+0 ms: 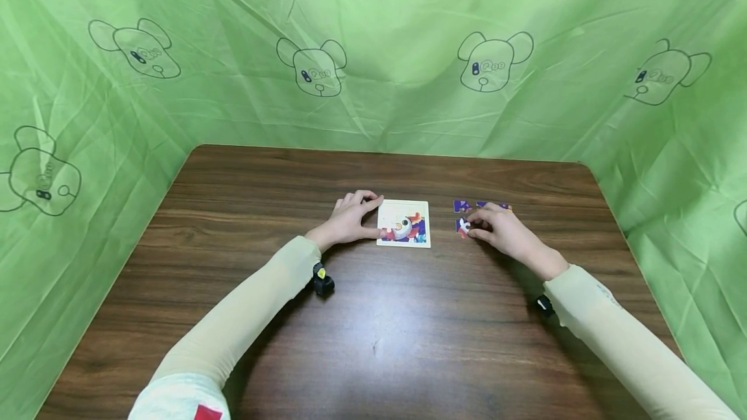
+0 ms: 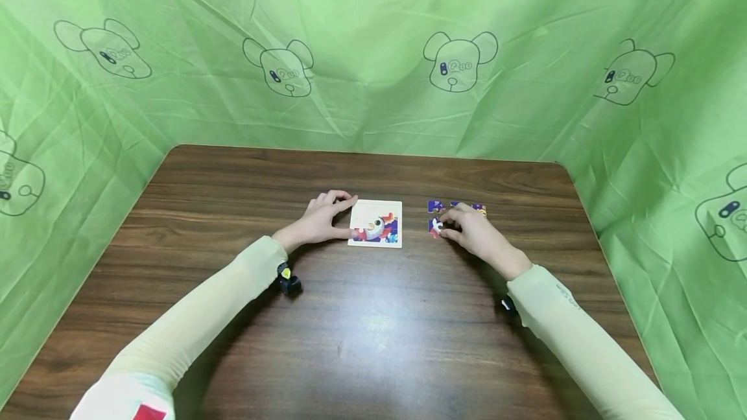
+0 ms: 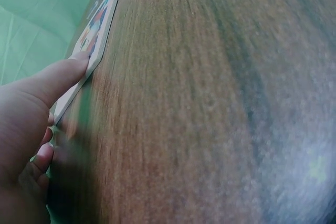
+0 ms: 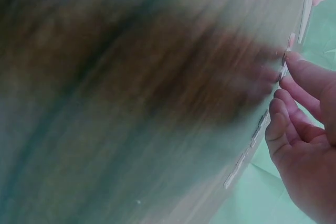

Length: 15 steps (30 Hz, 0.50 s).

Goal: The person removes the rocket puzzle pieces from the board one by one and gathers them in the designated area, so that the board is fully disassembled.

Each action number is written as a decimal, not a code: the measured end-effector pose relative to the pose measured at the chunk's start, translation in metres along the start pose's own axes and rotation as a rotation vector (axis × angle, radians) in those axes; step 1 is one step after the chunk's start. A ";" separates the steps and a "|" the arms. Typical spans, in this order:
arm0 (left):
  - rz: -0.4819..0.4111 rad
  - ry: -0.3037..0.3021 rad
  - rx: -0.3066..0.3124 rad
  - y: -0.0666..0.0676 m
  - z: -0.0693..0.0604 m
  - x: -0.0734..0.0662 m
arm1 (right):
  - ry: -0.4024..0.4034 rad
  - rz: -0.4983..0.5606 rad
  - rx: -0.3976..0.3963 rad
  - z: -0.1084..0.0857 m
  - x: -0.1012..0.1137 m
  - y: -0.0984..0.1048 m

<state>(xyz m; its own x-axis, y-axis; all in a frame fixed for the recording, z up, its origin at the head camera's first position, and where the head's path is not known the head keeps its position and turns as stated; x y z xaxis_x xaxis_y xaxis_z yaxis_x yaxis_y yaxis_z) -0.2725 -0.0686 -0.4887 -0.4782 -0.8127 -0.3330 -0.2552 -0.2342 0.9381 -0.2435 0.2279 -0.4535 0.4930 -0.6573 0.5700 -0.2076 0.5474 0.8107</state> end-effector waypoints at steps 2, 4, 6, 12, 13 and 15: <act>-0.004 0.001 0.001 0.000 0.000 0.000 | -0.024 -0.001 0.011 0.000 0.000 0.000; -0.010 0.000 0.001 0.001 0.000 0.000 | -0.044 -0.006 0.019 0.000 -0.001 0.000; -0.016 -0.001 -0.002 0.001 0.000 -0.001 | -0.053 -0.010 0.019 0.000 -0.001 0.001; -0.005 0.002 -0.006 0.000 -0.001 0.000 | -0.024 -0.019 -0.003 0.001 0.001 0.001; -0.007 0.003 -0.007 0.000 -0.001 0.000 | -0.021 -0.019 -0.005 0.001 0.002 0.001; -0.012 0.004 -0.006 0.000 -0.001 0.000 | -0.020 -0.022 -0.007 0.001 0.001 0.000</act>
Point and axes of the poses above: each hand's wrist, its own z-axis towards the middle knuckle, its own y-axis out of the back of the hand, x = y × z, the point moved 8 cm from there along z, towards the middle knuckle, and after that the axes turned 10 degrees about z, right-handed, at the moved point
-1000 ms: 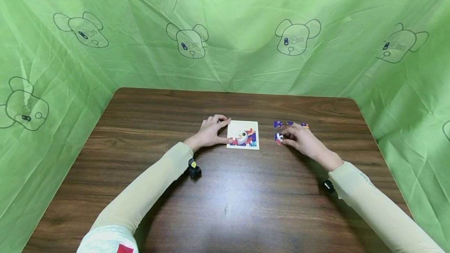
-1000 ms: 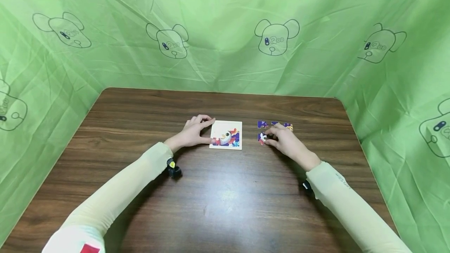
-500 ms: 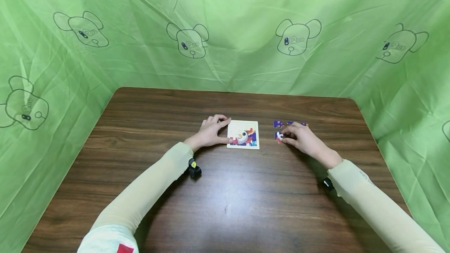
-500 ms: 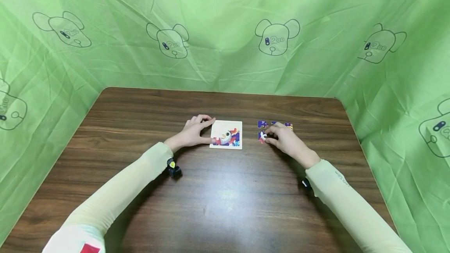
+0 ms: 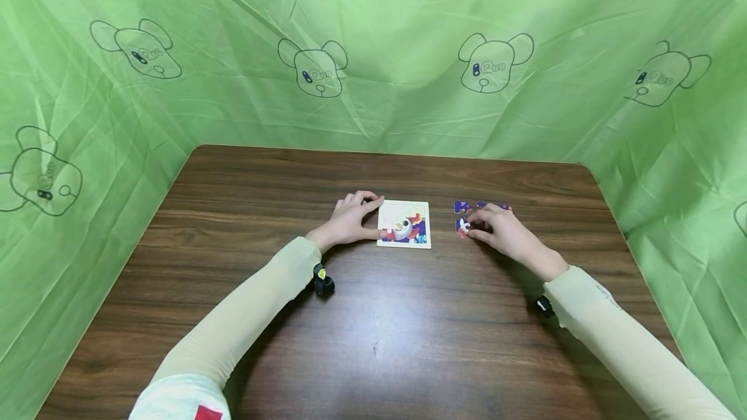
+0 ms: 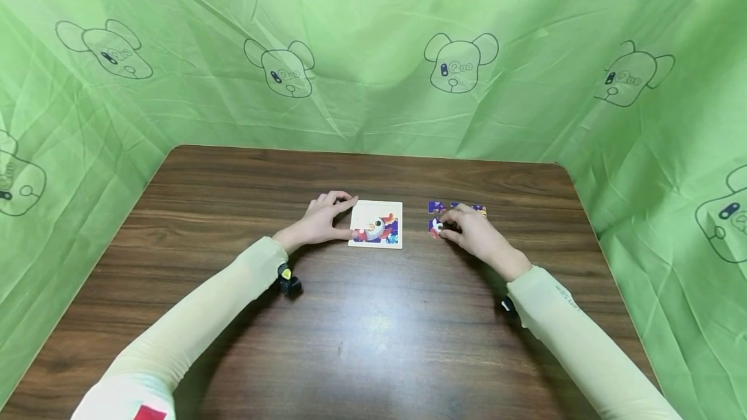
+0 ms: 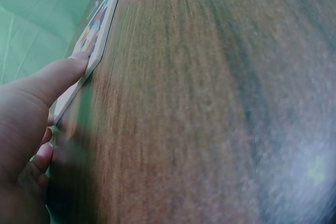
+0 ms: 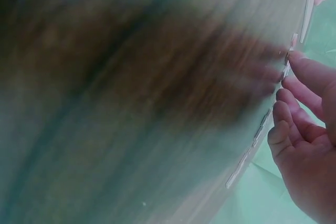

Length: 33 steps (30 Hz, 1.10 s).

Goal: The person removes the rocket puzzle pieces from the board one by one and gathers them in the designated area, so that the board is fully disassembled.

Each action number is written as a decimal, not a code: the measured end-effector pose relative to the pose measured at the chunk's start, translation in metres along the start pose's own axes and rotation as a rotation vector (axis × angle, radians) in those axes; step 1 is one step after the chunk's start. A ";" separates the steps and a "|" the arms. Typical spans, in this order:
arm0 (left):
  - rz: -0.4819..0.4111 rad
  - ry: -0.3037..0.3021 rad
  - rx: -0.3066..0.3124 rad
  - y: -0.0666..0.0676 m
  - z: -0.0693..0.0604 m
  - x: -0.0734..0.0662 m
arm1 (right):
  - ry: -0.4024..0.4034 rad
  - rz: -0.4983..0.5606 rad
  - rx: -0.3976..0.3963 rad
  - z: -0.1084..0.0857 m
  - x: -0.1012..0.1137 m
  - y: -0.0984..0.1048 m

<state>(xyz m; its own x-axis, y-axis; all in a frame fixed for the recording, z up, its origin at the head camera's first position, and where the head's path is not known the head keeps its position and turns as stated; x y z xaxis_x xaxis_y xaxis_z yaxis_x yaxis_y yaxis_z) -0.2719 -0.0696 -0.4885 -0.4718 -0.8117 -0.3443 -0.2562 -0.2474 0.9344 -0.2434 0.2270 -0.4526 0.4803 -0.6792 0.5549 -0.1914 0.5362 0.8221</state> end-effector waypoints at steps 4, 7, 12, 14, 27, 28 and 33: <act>-0.017 0.005 0.002 0.001 0.000 0.000 | -0.004 -0.002 0.001 0.000 0.000 0.000; -0.023 0.006 -0.001 0.001 -0.001 -0.001 | -0.012 0.003 0.011 0.002 0.003 0.000; -0.023 -0.005 -0.008 0.002 -0.001 -0.001 | -0.023 0.039 0.035 0.008 0.015 -0.002; -0.017 -0.007 -0.008 0.001 0.000 -0.001 | -0.005 0.052 0.036 0.013 0.024 -0.004; -0.016 -0.012 -0.002 0.000 0.001 -0.001 | 0.083 0.100 0.060 0.043 0.063 -0.030; -0.020 -0.012 -0.004 0.000 0.001 -0.001 | 0.085 0.103 0.065 0.045 0.066 -0.032; -0.024 -0.013 -0.015 -0.001 0.000 0.000 | 0.122 0.117 0.137 0.052 0.081 -0.051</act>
Point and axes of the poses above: each hand's wrist, its own z-axis towards the middle knuckle, its own y-axis out of the back of the hand, x = y × z, the point moved 8 cm from there along z, towards the middle knuckle, and after that the axes turned 10 degrees about z, right-handed, at the moved point
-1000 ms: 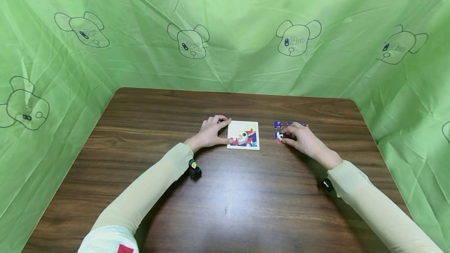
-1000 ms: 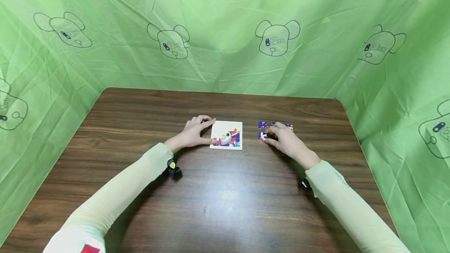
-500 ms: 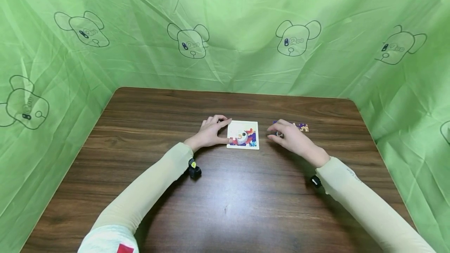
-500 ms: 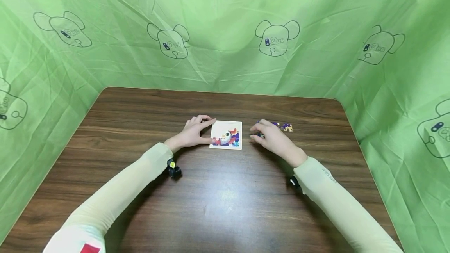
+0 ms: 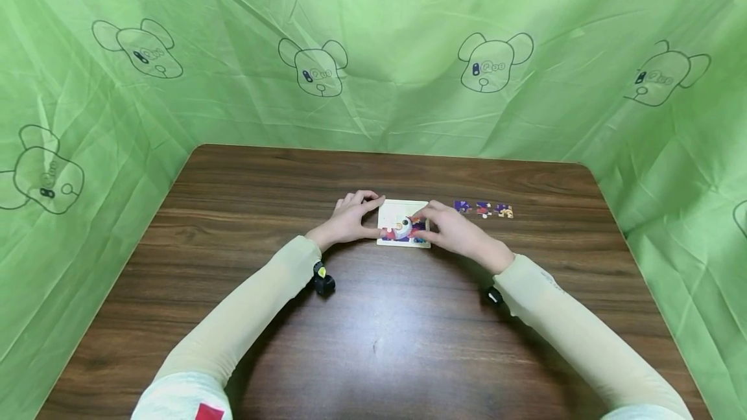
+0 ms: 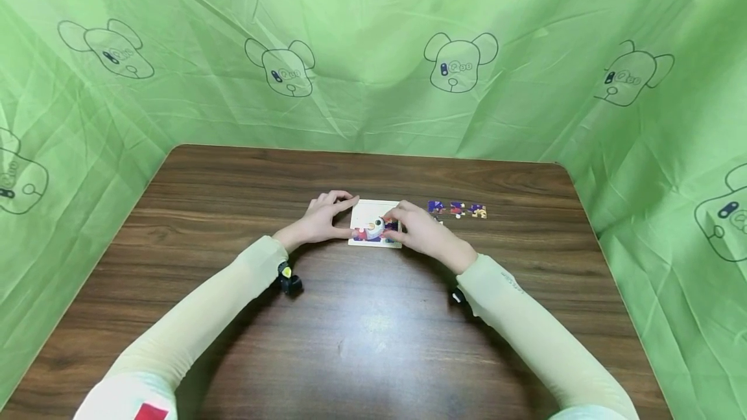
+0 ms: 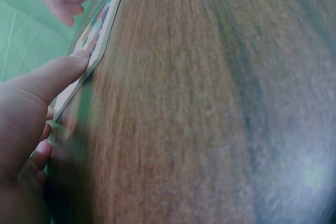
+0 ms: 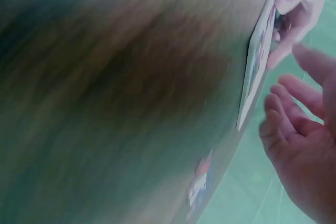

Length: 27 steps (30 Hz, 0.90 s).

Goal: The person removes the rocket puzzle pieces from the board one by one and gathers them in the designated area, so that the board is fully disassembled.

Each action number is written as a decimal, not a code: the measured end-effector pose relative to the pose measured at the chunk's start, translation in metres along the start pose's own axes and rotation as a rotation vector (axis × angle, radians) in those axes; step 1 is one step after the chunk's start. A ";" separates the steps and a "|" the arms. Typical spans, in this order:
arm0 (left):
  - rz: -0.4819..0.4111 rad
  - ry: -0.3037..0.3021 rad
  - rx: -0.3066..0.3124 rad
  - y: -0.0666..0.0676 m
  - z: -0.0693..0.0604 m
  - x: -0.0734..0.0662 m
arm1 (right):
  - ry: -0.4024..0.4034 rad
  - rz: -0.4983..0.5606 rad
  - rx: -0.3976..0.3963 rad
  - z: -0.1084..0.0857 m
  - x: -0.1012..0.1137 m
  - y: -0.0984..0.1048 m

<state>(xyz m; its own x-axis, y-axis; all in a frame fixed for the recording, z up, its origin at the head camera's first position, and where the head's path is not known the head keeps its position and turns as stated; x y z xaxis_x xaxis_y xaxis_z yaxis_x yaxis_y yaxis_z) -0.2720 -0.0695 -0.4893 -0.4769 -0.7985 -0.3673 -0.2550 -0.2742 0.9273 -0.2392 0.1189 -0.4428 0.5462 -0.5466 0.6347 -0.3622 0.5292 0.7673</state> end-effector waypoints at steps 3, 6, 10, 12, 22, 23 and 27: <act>-0.014 0.001 0.008 -0.001 -0.001 0.000 | 0.011 -0.002 0.034 0.006 0.004 -0.012; -0.026 -0.001 0.015 0.000 -0.001 -0.001 | 0.011 0.010 0.034 0.011 0.007 -0.017; -0.023 -0.011 0.010 0.000 0.000 0.000 | -0.013 0.037 0.063 0.018 0.008 -0.021; -0.026 -0.014 0.009 0.000 0.000 0.001 | -0.048 0.045 0.095 0.022 0.008 -0.022; 0.021 0.028 -0.045 0.001 0.000 -0.001 | -0.164 0.061 0.181 0.031 0.004 -0.026; 0.034 0.040 -0.057 0.000 0.001 -0.002 | -0.169 0.061 0.184 0.032 0.004 -0.026; 0.081 0.096 -0.095 -0.003 0.002 -0.007 | -0.182 0.082 0.189 0.033 0.006 -0.026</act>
Point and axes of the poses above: each hand's wrist, its own z-axis towards the middle knuckle, its own y-axis out of the back of the hand, x = y × z, the point moved 8 cm from there along z, towards the middle knuckle, and after that the axes turned 10 degrees about z, right-handed, at the moved point
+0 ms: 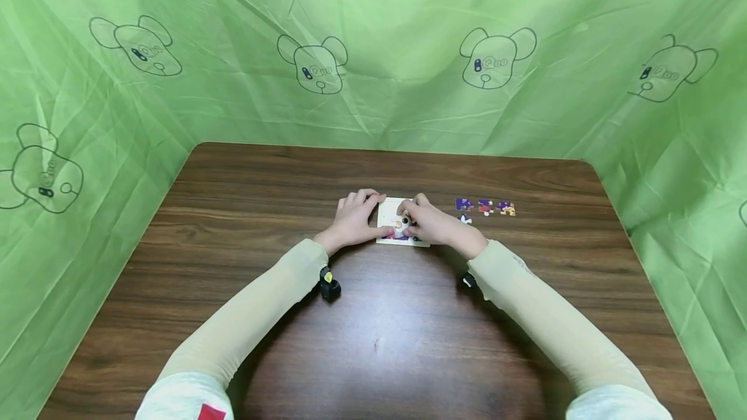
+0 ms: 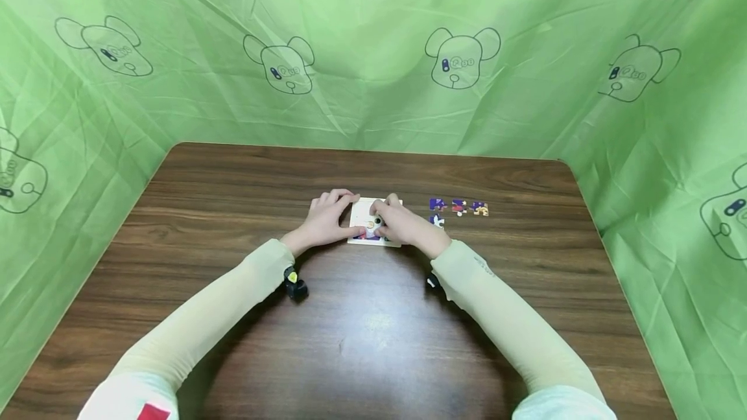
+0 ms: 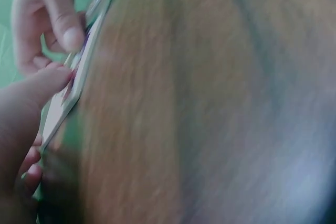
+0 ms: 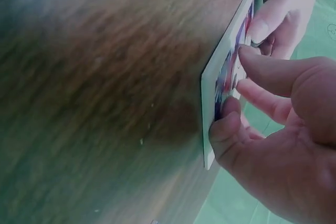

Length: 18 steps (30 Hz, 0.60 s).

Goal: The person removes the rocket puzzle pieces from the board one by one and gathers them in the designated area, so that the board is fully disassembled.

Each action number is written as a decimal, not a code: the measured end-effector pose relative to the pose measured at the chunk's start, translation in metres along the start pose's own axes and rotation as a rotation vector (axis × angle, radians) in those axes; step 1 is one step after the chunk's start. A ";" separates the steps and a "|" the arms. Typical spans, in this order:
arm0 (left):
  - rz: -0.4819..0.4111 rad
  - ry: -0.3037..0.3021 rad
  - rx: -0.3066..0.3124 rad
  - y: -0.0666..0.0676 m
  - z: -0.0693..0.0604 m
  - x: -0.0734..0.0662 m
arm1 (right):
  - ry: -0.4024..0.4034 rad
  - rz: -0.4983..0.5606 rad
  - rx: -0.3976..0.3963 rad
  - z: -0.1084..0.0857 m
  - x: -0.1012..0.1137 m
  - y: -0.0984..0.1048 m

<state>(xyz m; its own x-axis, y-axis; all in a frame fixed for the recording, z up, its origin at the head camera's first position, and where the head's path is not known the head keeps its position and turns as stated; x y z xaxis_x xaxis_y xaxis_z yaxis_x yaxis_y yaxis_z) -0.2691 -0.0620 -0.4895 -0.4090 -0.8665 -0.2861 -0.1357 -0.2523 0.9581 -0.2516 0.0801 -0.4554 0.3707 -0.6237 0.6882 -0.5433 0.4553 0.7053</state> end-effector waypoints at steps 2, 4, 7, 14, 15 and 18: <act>0.012 0.023 -0.016 0.000 -0.001 -0.003 | -0.003 0.011 -0.003 0.000 0.001 0.001; 0.008 0.041 -0.025 -0.001 -0.001 -0.005 | -0.008 0.021 -0.005 0.000 0.000 0.001; 0.004 0.060 -0.030 0.000 -0.002 -0.008 | -0.007 0.022 -0.012 -0.001 -0.002 0.001; 0.013 0.082 0.000 -0.002 0.001 -0.008 | 0.030 0.019 -0.040 -0.004 -0.003 0.000; 0.011 0.081 -0.005 -0.003 0.001 -0.007 | 0.037 0.015 -0.045 -0.004 -0.002 -0.001; 0.012 0.081 -0.005 -0.002 0.001 -0.008 | 0.063 -0.001 -0.063 -0.005 -0.003 -0.002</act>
<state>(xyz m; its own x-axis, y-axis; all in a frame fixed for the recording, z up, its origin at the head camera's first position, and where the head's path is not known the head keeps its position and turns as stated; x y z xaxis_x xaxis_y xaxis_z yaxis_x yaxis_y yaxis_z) -0.2663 -0.0545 -0.4889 -0.3360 -0.9014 -0.2730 -0.1272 -0.2438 0.9615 -0.2480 0.0843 -0.4575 0.4188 -0.5842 0.6952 -0.4954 0.4946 0.7141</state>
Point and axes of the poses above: each hand's wrist, its own z-axis towards the middle knuckle, its own y-axis out of the back of the hand, x = y × z, the point moved 8 cm from there along z, towards the middle knuckle, and after that the axes turned 10 degrees about z, right-handed, at the moved point
